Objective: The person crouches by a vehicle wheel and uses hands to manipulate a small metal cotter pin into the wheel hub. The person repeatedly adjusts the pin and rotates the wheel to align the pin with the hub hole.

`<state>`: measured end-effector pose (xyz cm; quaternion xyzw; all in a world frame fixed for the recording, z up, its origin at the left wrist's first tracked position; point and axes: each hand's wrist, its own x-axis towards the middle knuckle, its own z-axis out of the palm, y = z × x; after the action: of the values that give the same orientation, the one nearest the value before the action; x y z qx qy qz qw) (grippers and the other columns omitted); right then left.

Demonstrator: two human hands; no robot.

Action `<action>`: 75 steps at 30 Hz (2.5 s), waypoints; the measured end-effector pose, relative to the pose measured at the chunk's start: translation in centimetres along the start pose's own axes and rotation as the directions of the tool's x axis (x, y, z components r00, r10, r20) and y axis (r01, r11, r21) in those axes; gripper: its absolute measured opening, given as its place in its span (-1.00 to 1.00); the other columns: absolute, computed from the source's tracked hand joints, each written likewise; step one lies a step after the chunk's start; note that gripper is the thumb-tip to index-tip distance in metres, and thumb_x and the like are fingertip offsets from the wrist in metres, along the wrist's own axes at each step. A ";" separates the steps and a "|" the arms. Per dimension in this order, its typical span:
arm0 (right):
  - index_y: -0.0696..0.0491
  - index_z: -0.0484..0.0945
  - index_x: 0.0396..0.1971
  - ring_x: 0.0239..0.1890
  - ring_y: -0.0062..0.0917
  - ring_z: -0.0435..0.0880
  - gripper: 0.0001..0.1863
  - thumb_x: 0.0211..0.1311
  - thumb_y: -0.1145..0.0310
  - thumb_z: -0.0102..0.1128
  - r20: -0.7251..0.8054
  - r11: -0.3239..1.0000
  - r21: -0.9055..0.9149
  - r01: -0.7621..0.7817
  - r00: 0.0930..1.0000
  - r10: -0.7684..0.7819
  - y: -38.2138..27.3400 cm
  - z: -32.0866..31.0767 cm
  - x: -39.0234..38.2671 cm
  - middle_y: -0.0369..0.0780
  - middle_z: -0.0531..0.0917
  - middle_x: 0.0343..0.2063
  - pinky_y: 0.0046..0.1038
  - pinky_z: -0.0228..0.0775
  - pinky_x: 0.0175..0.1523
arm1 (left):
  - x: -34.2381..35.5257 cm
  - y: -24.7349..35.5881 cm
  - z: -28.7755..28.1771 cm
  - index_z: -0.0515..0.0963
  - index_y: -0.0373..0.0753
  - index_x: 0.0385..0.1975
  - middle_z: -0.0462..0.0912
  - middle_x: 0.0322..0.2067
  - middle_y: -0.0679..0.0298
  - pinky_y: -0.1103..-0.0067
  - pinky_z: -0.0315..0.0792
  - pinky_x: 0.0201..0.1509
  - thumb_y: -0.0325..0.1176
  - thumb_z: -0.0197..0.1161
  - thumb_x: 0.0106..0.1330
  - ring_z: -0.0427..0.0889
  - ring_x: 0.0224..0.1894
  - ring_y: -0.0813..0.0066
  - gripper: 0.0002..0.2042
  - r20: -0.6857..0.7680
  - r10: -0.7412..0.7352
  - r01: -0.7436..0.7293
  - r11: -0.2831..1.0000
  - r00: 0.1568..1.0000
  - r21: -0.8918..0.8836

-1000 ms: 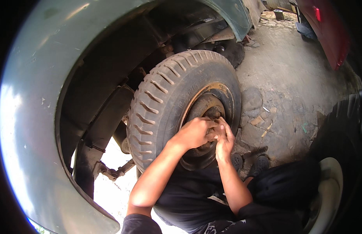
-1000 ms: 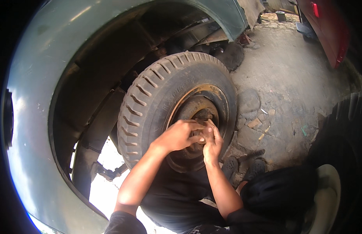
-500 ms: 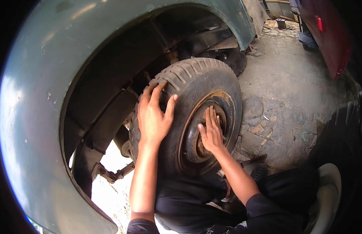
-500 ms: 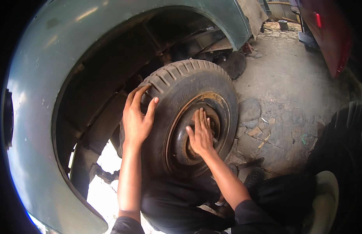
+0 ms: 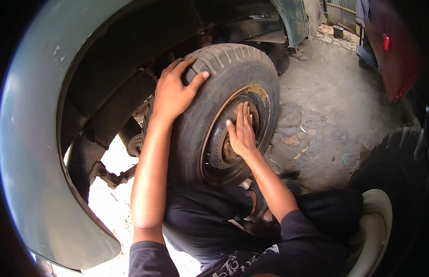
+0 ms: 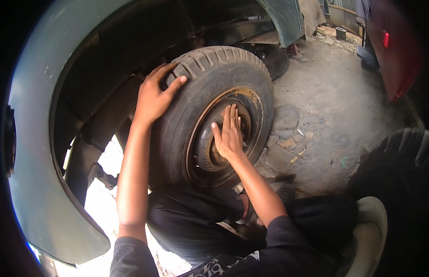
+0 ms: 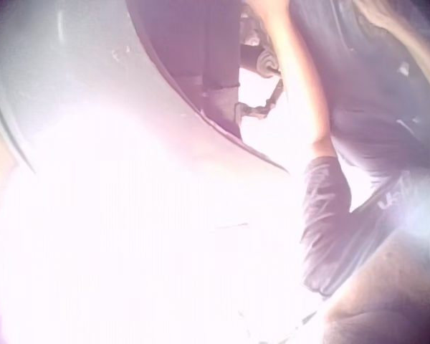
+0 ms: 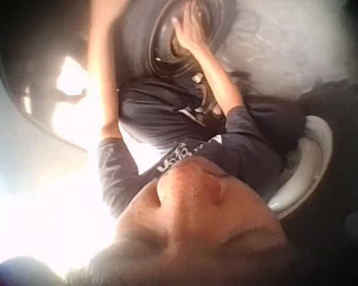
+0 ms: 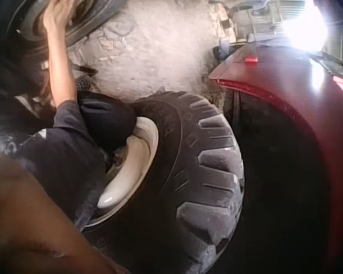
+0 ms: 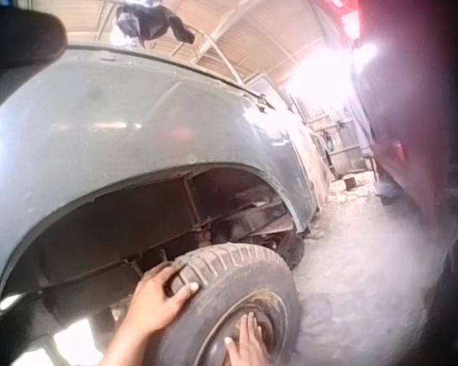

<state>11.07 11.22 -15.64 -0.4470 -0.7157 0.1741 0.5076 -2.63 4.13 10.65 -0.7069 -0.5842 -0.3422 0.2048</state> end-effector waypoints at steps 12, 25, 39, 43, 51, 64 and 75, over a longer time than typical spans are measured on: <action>0.23 -0.28 0.72 0.78 -0.06 -0.33 0.17 0.56 -0.55 -0.61 0.062 0.998 0.038 -0.054 0.997 0.052 0.0 -0.6 0.9 0.12 -0.35 0.72 -0.04 -0.49 0.80 | 0.2 0.1 0.7 0.41 0.02 0.59 0.44 0.53 -0.08 0.04 0.24 0.66 0.44 0.38 0.25 0.35 0.61 -0.10 -0.04 0.084 -0.087 0.064 0.967 0.993 0.246; 0.27 -0.15 0.71 0.77 -0.03 -0.20 0.17 0.58 -0.53 -0.43 0.126 0.981 -0.090 -0.169 0.976 0.180 1.8 -3.0 4.3 0.16 -0.15 0.72 -0.07 -0.41 0.81 | 0.3 1.2 1.4 0.44 0.10 0.58 0.47 0.53 -0.02 0.04 0.30 0.63 0.44 0.39 0.23 0.39 0.59 -0.06 -0.07 0.066 -0.157 0.137 0.960 0.985 0.246; 0.30 -0.21 0.70 0.77 0.06 -0.24 0.15 0.62 -0.41 -0.18 0.107 0.986 -0.107 0.128 0.987 -0.116 1.3 -2.0 1.5 0.19 -0.20 0.72 -0.04 -0.33 0.80 | -2.0 1.9 0.5 0.47 0.06 0.55 0.47 0.54 0.08 0.17 0.35 0.64 0.03 0.55 0.25 0.44 0.56 0.00 -0.19 0.018 0.238 -0.230 0.914 0.971 0.335; 0.33 -0.15 0.69 0.77 0.04 -0.18 0.08 0.66 -0.29 -0.07 0.039 0.999 -0.035 0.018 0.999 -0.017 1.5 -1.6 1.6 0.24 -0.13 0.70 -0.02 -0.30 0.80 | -2.1 1.8 0.5 0.47 0.07 0.55 0.45 0.55 0.10 0.15 0.33 0.65 -0.03 0.60 0.19 0.42 0.57 -0.01 -0.16 0.025 0.260 -0.256 0.924 0.965 0.285; 0.33 -0.12 0.69 0.75 0.15 -0.16 0.06 0.66 -0.29 -0.09 -0.033 0.995 0.089 -0.052 0.998 0.056 1.9 -1.0 2.3 0.26 -0.14 0.69 0.06 -0.22 0.77 | -2.1 2.4 0.3 0.51 0.05 0.52 0.48 0.53 0.10 0.17 0.33 0.65 -0.10 0.63 0.15 0.43 0.57 0.01 -0.17 0.033 0.209 -0.210 0.947 0.977 0.243; 0.23 0.61 0.34 0.32 -0.07 0.72 -0.55 0.70 0.23 0.16 -0.334 0.994 0.064 0.088 0.941 -0.061 5.1 -0.8 2.8 0.11 0.70 0.26 -0.16 0.65 0.33 | -1.8 2.5 0.0 0.57 0.01 0.46 0.55 0.48 0.11 0.18 0.36 0.63 -0.14 0.62 0.18 0.46 0.55 0.03 -0.24 0.014 0.194 -0.191 0.951 0.981 0.242; 0.22 0.63 0.28 0.14 -0.39 0.84 -0.63 0.64 0.35 0.29 -0.560 0.794 0.600 0.097 0.760 0.331 5.7 -2.5 5.5 -0.07 0.85 0.06 -0.33 0.70 0.23 | -1.9 2.6 0.1 0.59 0.00 0.44 0.57 0.47 0.14 0.19 0.37 0.63 -0.13 0.60 0.21 0.48 0.54 0.09 -0.28 0.016 0.192 -0.190 0.948 0.981 0.256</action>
<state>15.48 18.30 -15.41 -0.3423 -0.3757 0.2602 0.8210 -0.27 2.25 9.51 -0.7261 -0.5515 -0.2454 0.3294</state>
